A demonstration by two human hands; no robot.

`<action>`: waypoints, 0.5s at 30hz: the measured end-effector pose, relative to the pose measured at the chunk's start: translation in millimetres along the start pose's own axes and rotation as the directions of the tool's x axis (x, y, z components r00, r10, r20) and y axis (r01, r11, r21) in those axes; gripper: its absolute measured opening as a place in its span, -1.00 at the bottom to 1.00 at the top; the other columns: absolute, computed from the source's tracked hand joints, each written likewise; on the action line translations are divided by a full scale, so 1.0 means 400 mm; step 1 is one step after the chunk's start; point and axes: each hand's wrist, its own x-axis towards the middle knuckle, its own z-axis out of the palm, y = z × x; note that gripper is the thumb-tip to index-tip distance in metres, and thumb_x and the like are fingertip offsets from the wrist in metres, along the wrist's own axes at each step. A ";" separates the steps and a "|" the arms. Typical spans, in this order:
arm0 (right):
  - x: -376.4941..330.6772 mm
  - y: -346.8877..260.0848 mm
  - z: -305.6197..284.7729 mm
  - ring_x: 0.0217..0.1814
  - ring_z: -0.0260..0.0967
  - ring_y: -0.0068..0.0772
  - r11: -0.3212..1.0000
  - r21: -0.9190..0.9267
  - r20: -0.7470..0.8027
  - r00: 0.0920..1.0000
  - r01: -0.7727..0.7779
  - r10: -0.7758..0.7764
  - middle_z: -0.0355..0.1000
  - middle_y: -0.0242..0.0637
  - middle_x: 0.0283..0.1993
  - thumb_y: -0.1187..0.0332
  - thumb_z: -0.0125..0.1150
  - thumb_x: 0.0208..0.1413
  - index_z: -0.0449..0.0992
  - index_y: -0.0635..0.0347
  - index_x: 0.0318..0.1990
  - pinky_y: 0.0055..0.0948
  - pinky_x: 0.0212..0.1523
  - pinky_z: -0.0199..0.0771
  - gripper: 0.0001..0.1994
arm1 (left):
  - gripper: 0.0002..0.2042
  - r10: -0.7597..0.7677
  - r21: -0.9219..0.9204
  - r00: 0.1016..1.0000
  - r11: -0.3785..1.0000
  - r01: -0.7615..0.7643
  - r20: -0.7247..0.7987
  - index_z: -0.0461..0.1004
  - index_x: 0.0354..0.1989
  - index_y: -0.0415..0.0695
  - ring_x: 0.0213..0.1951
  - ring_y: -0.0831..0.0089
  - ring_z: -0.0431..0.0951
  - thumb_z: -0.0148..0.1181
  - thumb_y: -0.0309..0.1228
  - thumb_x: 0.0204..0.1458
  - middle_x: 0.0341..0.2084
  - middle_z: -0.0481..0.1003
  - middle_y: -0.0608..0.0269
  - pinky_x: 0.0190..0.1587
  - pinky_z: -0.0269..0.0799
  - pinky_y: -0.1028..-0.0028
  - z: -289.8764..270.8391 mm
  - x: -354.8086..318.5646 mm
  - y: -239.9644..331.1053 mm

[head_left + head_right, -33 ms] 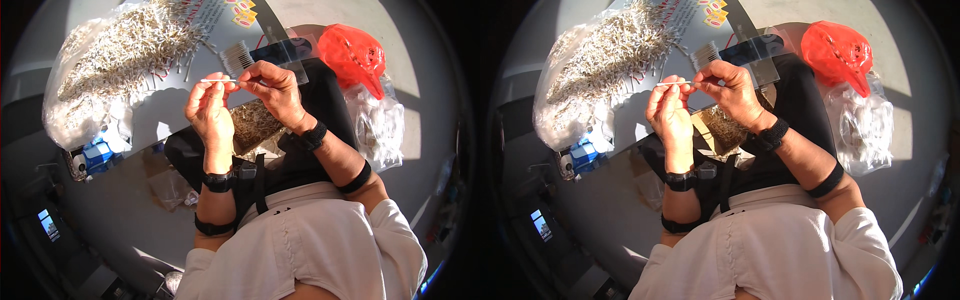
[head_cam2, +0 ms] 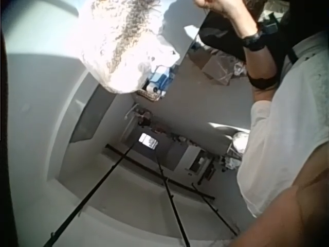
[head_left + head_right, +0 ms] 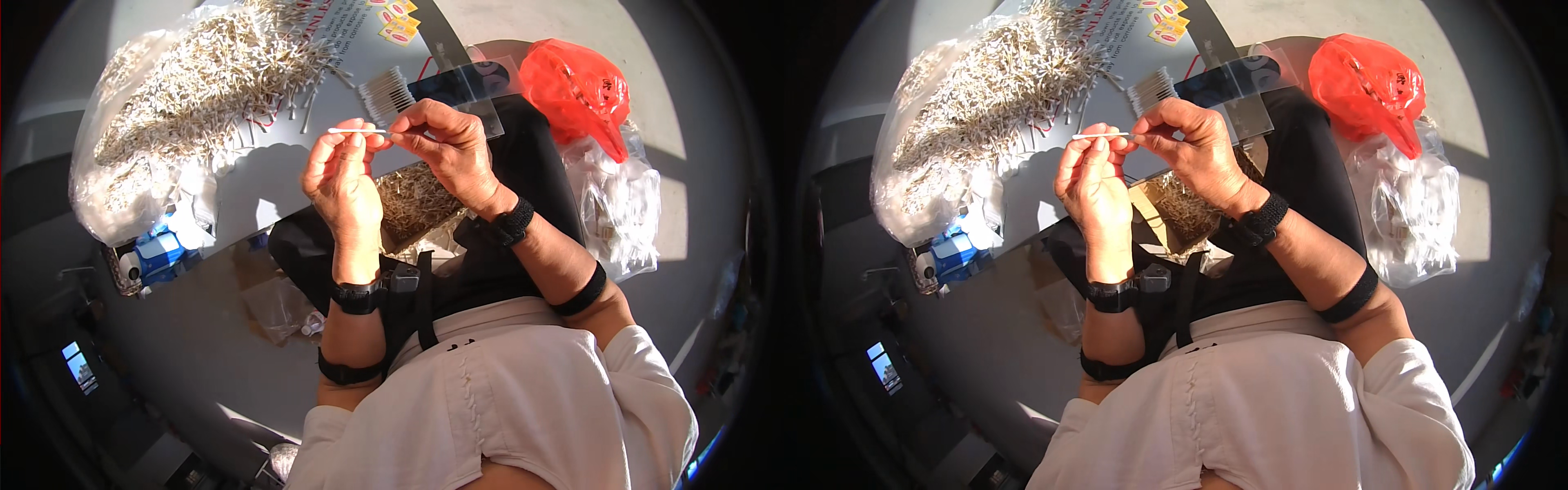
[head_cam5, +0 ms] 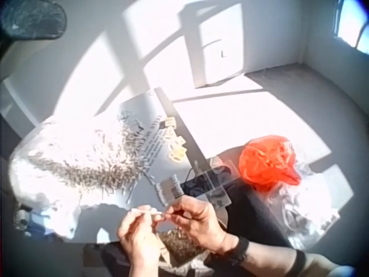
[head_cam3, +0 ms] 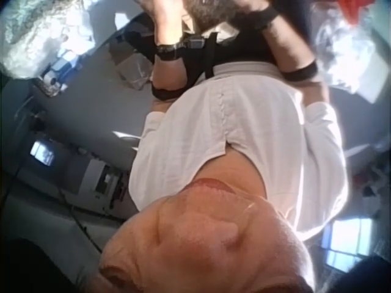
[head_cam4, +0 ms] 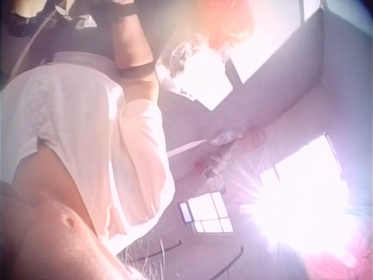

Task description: Picking up cotton swabs from a pile and packaging them into small clear plastic bags.

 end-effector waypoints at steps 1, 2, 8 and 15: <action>-0.001 0.002 0.000 -0.22 0.39 -0.61 1.000 0.019 -0.004 1.000 0.001 -0.001 0.45 -0.40 -0.33 0.59 0.27 0.05 0.54 0.29 -0.30 -0.57 -0.16 0.42 -0.93 | -0.95 0.000 0.001 1.000 1.000 0.000 0.000 0.45 -0.30 -0.29 -0.36 0.36 0.55 0.14 -0.64 0.07 -0.29 0.53 0.07 -0.27 0.57 0.31 0.002 0.000 0.003; -0.001 0.003 -0.001 -0.23 0.40 -0.61 0.999 0.037 -0.007 1.000 0.003 -0.002 0.45 -0.40 -0.33 0.59 0.27 0.05 0.54 0.30 -0.30 -0.58 -0.16 0.43 -0.93 | -0.96 -0.012 -0.028 1.000 1.000 0.012 0.005 0.46 -0.31 -0.29 -0.35 0.34 0.54 0.12 -0.63 0.08 -0.30 0.52 0.05 -0.23 0.55 0.30 0.005 0.000 0.006; -0.002 0.010 0.002 -0.26 0.39 -0.62 0.996 -0.061 -0.034 0.997 0.065 -0.067 0.45 -0.40 -0.34 0.62 0.27 0.02 0.54 0.30 -0.31 -0.60 -0.20 0.42 -0.91 | -0.96 -0.031 0.001 0.999 1.000 0.031 -0.028 0.45 -0.31 -0.29 -0.36 0.33 0.54 0.10 -0.63 0.08 -0.33 0.52 0.03 -0.24 0.55 0.31 0.008 -0.003 0.009; -0.002 -0.005 0.003 -0.26 0.40 -0.60 0.977 -0.157 -0.001 0.989 0.147 -0.149 0.45 -0.37 -0.34 0.68 0.26 -0.05 0.53 0.30 -0.33 -0.59 -0.24 0.44 -0.87 | -0.97 -0.015 -0.056 1.000 0.998 0.015 -0.001 0.44 -0.32 -0.28 -0.40 0.37 0.53 0.12 -0.61 0.08 -0.33 0.51 0.02 -0.29 0.54 0.39 0.006 -0.005 0.009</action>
